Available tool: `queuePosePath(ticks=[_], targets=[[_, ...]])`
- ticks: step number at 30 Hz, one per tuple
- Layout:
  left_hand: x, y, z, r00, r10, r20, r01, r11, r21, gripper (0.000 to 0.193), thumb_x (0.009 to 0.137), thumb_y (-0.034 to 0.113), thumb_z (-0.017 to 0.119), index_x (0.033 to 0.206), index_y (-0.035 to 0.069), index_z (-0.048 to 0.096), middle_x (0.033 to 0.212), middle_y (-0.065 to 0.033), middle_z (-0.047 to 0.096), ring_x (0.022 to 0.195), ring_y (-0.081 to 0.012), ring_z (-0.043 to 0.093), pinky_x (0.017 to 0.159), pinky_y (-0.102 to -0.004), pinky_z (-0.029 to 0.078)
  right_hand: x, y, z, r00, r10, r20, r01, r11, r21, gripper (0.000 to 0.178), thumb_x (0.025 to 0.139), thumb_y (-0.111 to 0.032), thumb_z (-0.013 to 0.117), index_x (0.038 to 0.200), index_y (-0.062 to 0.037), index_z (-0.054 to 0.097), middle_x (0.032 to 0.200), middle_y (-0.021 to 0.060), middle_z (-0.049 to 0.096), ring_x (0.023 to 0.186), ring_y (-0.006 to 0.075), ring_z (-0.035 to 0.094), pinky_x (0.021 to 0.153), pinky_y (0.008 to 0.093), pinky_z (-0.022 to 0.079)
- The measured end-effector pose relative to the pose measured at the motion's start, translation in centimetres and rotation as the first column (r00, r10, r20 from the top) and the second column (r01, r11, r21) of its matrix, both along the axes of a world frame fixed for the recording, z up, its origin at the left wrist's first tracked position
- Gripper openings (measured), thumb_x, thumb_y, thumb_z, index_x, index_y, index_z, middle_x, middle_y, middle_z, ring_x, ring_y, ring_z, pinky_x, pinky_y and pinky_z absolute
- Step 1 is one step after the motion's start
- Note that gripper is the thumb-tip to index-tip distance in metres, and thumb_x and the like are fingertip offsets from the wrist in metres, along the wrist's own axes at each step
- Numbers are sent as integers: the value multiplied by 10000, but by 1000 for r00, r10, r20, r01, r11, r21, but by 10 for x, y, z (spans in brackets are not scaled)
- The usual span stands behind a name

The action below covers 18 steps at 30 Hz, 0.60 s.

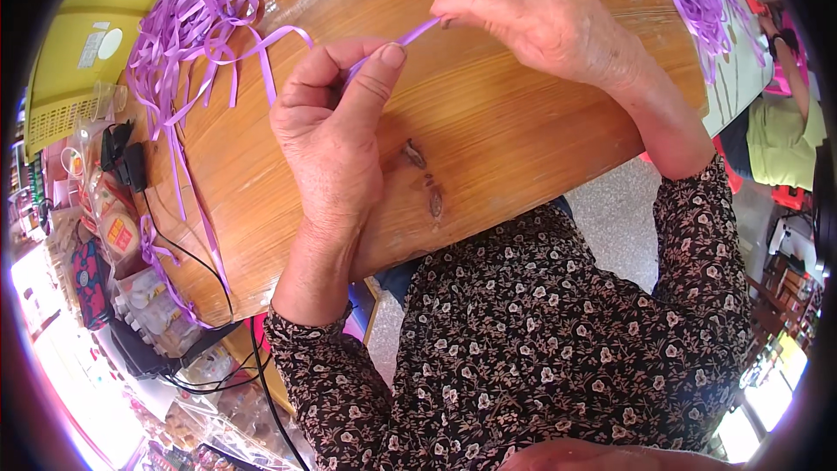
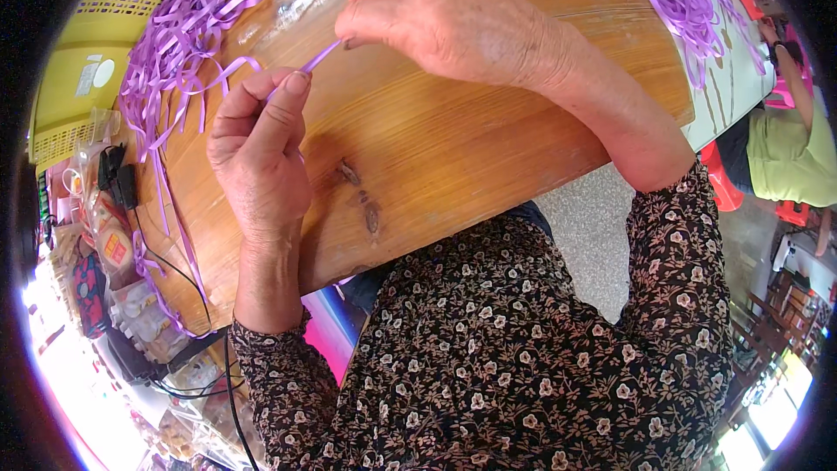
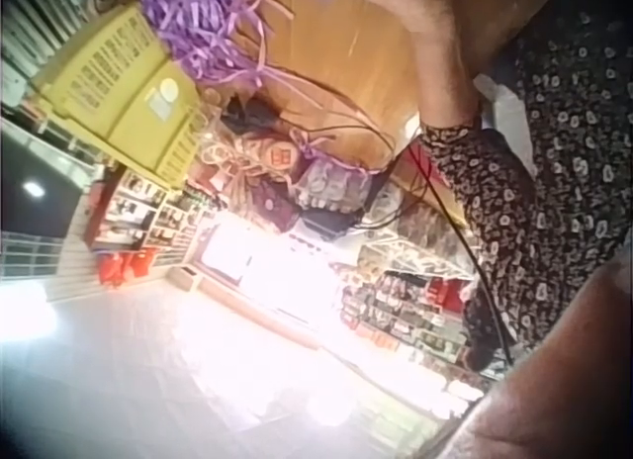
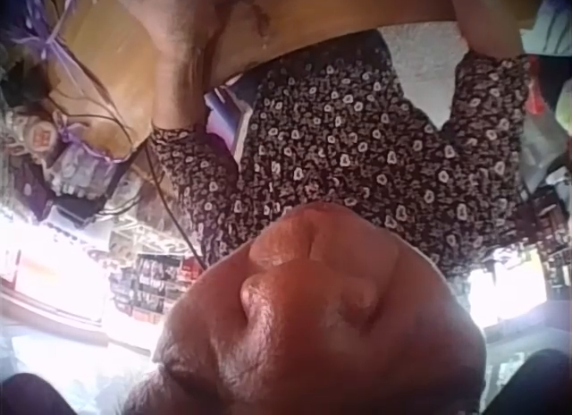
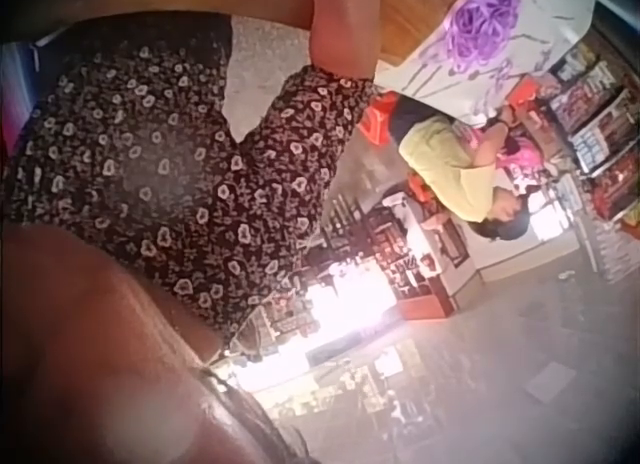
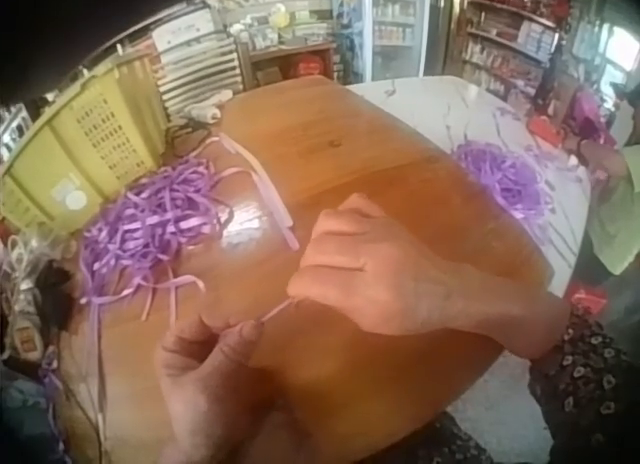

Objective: Tying small purple ribbons into knots or bows on a wooden table.

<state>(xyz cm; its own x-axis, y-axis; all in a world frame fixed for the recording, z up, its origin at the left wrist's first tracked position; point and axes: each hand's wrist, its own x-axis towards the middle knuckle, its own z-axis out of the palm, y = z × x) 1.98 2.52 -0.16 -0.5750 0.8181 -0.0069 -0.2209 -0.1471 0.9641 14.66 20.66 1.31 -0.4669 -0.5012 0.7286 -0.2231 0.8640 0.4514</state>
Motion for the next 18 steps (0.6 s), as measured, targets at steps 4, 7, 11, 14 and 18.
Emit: queuePosePath(ticks=[4, 7, 11, 14, 18], targets=[[-3, 1, 3, 1000, -22, -4, 22, 999, 39, 75, 802, -10, 675, 871, 17, 662, 788, 16, 621, 712, -37, 522, 650, -168, 408, 3, 2, -2, 943, 22, 333, 144, 873, -467, 121, 762, -64, 623, 879, -68, 649, 854, 47, 591, 839, 203, 541, 746, 331, 387], [-7, -1, 4, 1000, -9, 21, 8, 999, 37, 74, 803, -7, 674, 870, 20, 659, 769, 22, 612, 682, -31, 507, 615, -162, 386, 4, -11, 12, 960, 90, 265, 55, 869, -492, 142, 782, -80, 650, 923, -69, 664, 899, 64, 611, 874, 228, 555, 769, 344, 411], [-9, -2, 3, 993, -21, 115, 15, 999, 51, 63, 813, 5, 667, 869, 28, 651, 725, 47, 573, 586, -9, 426, 508, -152, 296, 6, -15, 19, 896, 135, 423, 262, 608, -749, 158, 807, -72, 660, 962, -41, 672, 928, 87, 646, 861, 225, 602, 768, 319, 466], [-5, 0, 4, 986, -27, 165, 12, 996, 90, 53, 825, 14, 659, 872, 33, 644, 707, 59, 549, 545, -2, 368, 473, -157, 243, 1, -6, -12, 870, 209, 446, 279, 535, -797, 261, 786, -180, 699, 988, -24, 643, 958, 72, 649, 907, 200, 613, 803, 316, 482], [0, -2, 8, 982, -74, 174, 47, 987, 153, 51, 836, 16, 645, 883, 34, 635, 701, 55, 545, 543, -10, 369, 476, -165, 259, -3, -22, -16, 848, 263, 461, 220, 616, -756, 385, 746, -130, 730, 1094, -27, 602, 1023, 97, 618, 967, 229, 589, 837, 331, 476]])
